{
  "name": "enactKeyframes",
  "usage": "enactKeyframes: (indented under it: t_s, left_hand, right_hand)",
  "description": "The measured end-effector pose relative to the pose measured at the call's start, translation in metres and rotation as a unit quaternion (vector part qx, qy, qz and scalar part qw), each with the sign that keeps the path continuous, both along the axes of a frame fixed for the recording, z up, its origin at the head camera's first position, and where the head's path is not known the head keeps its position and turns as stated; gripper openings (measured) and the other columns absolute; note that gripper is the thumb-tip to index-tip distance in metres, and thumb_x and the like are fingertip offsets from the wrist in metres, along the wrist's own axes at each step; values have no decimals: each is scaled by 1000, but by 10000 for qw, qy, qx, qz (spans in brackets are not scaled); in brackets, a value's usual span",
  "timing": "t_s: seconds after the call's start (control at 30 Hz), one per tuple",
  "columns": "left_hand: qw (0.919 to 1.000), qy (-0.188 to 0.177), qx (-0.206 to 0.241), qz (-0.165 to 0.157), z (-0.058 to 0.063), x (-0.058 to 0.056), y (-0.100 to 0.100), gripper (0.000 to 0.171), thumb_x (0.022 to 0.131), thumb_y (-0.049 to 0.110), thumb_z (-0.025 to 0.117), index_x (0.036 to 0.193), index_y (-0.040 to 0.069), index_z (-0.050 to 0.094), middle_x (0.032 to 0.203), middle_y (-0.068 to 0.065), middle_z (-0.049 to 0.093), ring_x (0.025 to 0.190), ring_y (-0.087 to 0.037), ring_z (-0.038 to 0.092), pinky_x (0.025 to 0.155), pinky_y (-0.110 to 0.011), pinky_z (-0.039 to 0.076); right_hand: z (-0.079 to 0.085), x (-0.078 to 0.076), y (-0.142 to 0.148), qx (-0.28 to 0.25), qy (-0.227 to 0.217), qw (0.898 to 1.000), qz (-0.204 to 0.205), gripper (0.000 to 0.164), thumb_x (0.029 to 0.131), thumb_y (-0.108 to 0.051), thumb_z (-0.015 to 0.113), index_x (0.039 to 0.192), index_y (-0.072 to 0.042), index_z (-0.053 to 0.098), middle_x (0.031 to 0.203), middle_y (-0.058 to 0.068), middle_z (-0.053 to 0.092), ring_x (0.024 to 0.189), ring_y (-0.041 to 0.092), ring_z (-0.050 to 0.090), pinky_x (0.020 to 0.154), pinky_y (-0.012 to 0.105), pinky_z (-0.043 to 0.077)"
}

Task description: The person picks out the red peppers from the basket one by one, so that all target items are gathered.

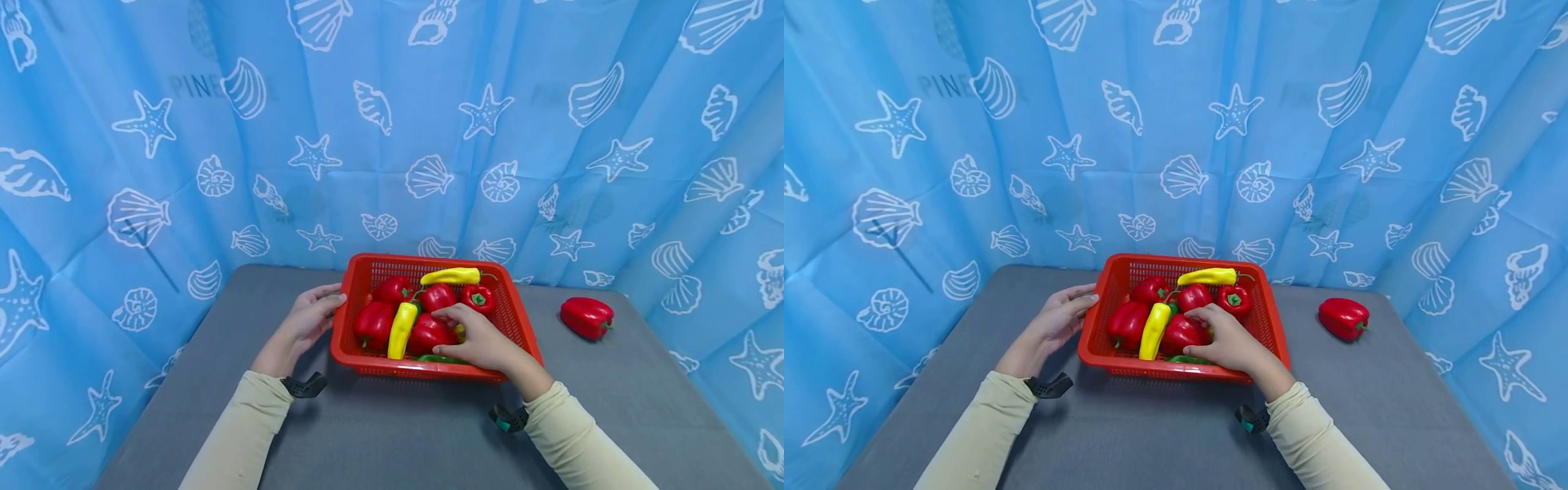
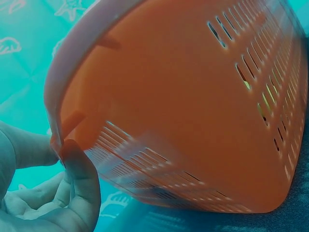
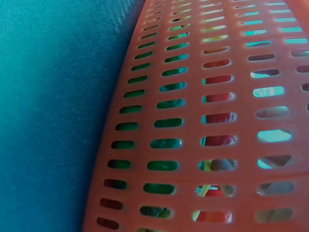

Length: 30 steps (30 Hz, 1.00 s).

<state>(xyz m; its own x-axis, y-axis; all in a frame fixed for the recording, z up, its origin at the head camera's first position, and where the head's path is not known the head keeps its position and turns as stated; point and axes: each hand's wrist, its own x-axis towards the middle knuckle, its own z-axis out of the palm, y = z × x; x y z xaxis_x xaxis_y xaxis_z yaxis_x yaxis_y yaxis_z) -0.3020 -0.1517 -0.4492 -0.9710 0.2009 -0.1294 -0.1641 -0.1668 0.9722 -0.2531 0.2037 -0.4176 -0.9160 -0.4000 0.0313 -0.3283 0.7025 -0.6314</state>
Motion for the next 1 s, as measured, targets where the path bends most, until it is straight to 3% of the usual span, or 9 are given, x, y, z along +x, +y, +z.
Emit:
enactKeyframes:
  t_s: [0.3,0.63,1.0]
  left_hand:
    - [10000,-33,1,21,-1,0,-1,52,106,17,65,154,6,50,150,-21,60,118,-26,72,91,-30,64]
    - [10000,-11,28,-47,1,1,0,53,106,18,65,154,6,50,151,-23,59,127,-35,69,92,-32,64]
    - [9999,-42,94,-52,3,2,-1,51,107,15,63,155,5,49,151,-22,60,128,-34,68,91,-31,64]
  right_hand:
    - [2,0,-2,78,1,10000,-22,66,85,-29,91,143,-18,62,134,6,63,122,27,58,87,41,65]
    - [0,-1,1,-15,19,10000,28,65,85,-30,90,143,-19,62,135,6,63,122,26,58,86,40,65]
    - [2,1,-1,-117,192,9997,123,60,88,-28,88,141,-17,64,130,5,65,119,25,59,89,43,64]
